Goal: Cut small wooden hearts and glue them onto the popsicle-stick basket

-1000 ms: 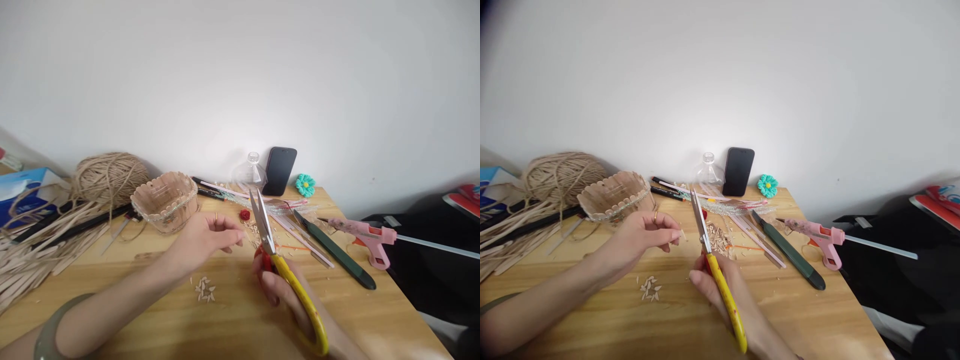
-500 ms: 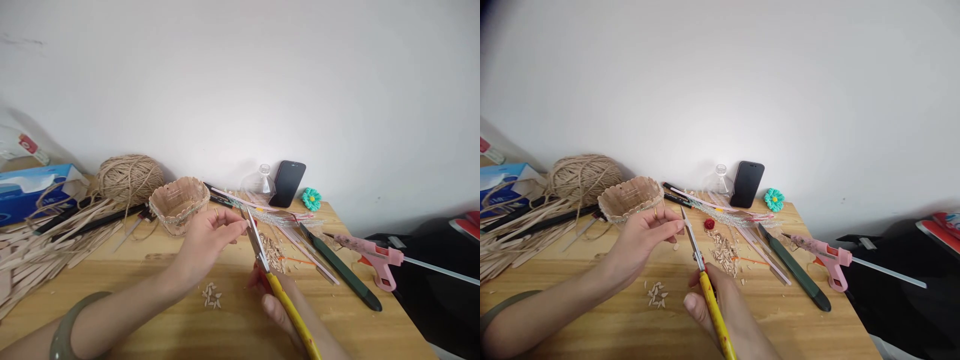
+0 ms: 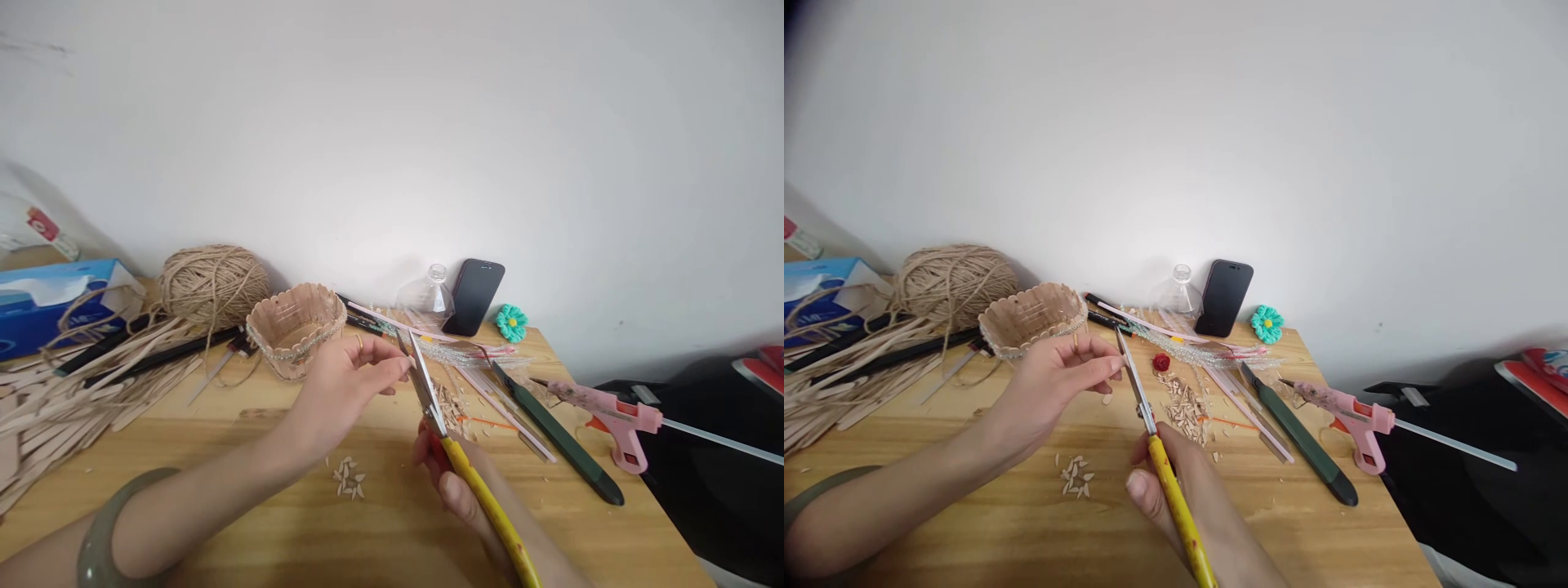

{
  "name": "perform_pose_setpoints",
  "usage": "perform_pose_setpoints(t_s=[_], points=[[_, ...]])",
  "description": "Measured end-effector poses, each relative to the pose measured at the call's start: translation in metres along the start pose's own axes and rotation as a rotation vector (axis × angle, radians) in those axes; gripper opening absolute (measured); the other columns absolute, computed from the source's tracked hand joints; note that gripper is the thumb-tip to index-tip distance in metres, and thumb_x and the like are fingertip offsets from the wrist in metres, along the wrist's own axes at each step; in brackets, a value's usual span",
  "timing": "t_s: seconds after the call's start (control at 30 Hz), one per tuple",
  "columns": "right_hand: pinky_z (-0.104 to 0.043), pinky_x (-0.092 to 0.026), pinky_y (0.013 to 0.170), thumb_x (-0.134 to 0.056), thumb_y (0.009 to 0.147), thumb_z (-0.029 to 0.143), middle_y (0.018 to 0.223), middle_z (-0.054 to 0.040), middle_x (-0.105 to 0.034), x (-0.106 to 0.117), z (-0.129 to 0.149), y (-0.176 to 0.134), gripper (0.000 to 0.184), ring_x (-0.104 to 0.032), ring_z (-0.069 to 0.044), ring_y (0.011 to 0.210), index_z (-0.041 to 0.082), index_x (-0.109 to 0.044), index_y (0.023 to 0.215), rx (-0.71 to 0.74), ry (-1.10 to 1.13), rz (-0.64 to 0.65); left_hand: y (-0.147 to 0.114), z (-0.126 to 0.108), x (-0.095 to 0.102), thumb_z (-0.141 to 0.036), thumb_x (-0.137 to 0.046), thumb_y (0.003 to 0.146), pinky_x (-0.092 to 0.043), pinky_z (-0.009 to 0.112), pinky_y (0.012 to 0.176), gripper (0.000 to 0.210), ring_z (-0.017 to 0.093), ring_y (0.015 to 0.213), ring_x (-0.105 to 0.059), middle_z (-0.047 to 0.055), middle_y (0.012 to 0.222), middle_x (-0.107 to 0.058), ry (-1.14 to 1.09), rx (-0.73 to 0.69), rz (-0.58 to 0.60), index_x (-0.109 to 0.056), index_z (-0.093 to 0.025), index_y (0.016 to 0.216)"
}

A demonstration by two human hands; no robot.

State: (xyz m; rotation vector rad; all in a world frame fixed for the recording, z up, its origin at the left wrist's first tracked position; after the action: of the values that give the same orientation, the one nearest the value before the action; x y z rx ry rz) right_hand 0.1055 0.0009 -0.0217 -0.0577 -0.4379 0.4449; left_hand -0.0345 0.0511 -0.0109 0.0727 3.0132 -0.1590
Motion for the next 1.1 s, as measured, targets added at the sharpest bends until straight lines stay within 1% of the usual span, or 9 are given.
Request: perform_pose_setpoints(t_s=[0.2,0.37,0.53,0.63,0.77,0.87,1.0,1.1], points=[[-0.026,-0.033,0.053,-0.037,0.077,0.071,0.066,-0.0017,-0.046,0.000,-0.005,-0.001,0.054,-0.042,-0.016,0.063,0.019,-0.051,0.076,0.022,-0.065,0.008,0.000,-0.001,-0.001,-0.025,-0.065,0.069,-0.046,0.023,0.058,0.009,0.011,0.061,-0.054,-0.002,0.065,-0.062,-0.010,0.011,0.008,-0.063,-0.016,0.067],[-0.025,-0.030,0.049,-0.032,0.074,0.075,0.065,-0.0021,-0.044,-0.001,-0.010,0.003,0.057,-0.039,-0.016,0.062,0.020,-0.043,0.069,0.065,-0.128,0.045,0.000,-0.002,-0.001,-0.022,-0.064,0.068,-0.046,0.023,0.059,0.008,0.011,0.061,-0.055,-0.002,0.064,-0.062,-0.036,0.018,0.010,-0.063,-0.016,0.065],[-0.025,-0.030,0.051,-0.034,0.074,0.075,0.068,-0.0025,-0.045,0.001,-0.008,0.002,0.057,-0.039,-0.016,0.064,0.019,-0.045,0.072,0.042,-0.112,0.020,-0.001,-0.002,-0.001,-0.022,-0.065,0.068,-0.046,0.022,0.057,0.008,0.010,0.059,-0.055,-0.002,0.062,-0.062,-0.035,0.030,0.004,-0.063,-0.015,0.064],[-0.026,-0.031,0.053,-0.037,0.070,0.077,0.066,-0.0013,-0.044,0.000,-0.005,0.001,0.059,-0.039,-0.015,0.062,0.019,-0.047,0.072,0.017,-0.057,0.001,-0.001,-0.003,-0.001,-0.022,-0.065,0.068,-0.047,0.022,0.057,0.008,0.010,0.059,-0.055,-0.002,0.061,-0.062,-0.031,0.032,-0.001,-0.063,-0.015,0.064],[-0.026,-0.033,0.051,-0.034,0.070,0.079,0.061,0.0007,-0.042,-0.001,0.001,-0.001,0.061,-0.038,-0.014,0.056,0.019,-0.049,0.072,-0.011,0.024,-0.004,-0.001,-0.004,0.000,-0.023,-0.065,0.068,-0.047,0.022,0.058,0.008,0.010,0.060,-0.056,-0.002,0.062,-0.063,-0.018,0.040,-0.002,-0.064,-0.016,0.065],[-0.025,-0.035,0.052,-0.037,0.070,0.078,0.064,-0.0004,-0.044,-0.001,0.002,-0.003,0.061,-0.040,-0.014,0.058,0.019,-0.051,0.074,-0.016,0.064,0.001,-0.001,-0.005,0.000,-0.023,-0.066,0.067,-0.047,0.022,0.060,0.008,0.010,0.062,-0.057,-0.001,0.064,-0.065,-0.019,0.044,-0.003,-0.064,-0.015,0.065],[-0.025,-0.035,0.053,-0.039,0.073,0.074,0.066,-0.0012,-0.046,0.000,-0.002,-0.005,0.057,-0.041,-0.014,0.060,0.019,-0.052,0.074,-0.011,0.006,0.004,-0.002,-0.006,-0.001,-0.024,-0.066,0.067,-0.048,0.023,0.061,0.008,0.012,0.063,-0.058,0.000,0.065,-0.067,-0.030,0.039,0.010,-0.065,-0.016,0.065],[-0.026,-0.032,0.052,-0.038,0.073,0.074,0.063,-0.0008,-0.044,0.001,-0.002,-0.006,0.056,-0.040,-0.015,0.059,0.019,-0.048,0.069,0.030,-0.061,-0.022,-0.003,-0.007,-0.001,-0.024,-0.066,0.067,-0.049,0.024,0.062,0.009,0.012,0.063,-0.059,0.000,0.065,-0.067,-0.022,0.043,0.002,-0.064,-0.015,0.065]])
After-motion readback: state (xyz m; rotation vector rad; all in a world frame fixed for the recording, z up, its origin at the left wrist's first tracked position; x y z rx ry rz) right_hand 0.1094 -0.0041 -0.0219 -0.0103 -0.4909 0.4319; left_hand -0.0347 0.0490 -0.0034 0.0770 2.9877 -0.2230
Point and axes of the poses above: each hand's wrist, its own y-axis towards the middle knuckle, its own x-axis out of the back of the hand, z = x × y, the point moved 7 cm from there along y, towards the middle knuckle
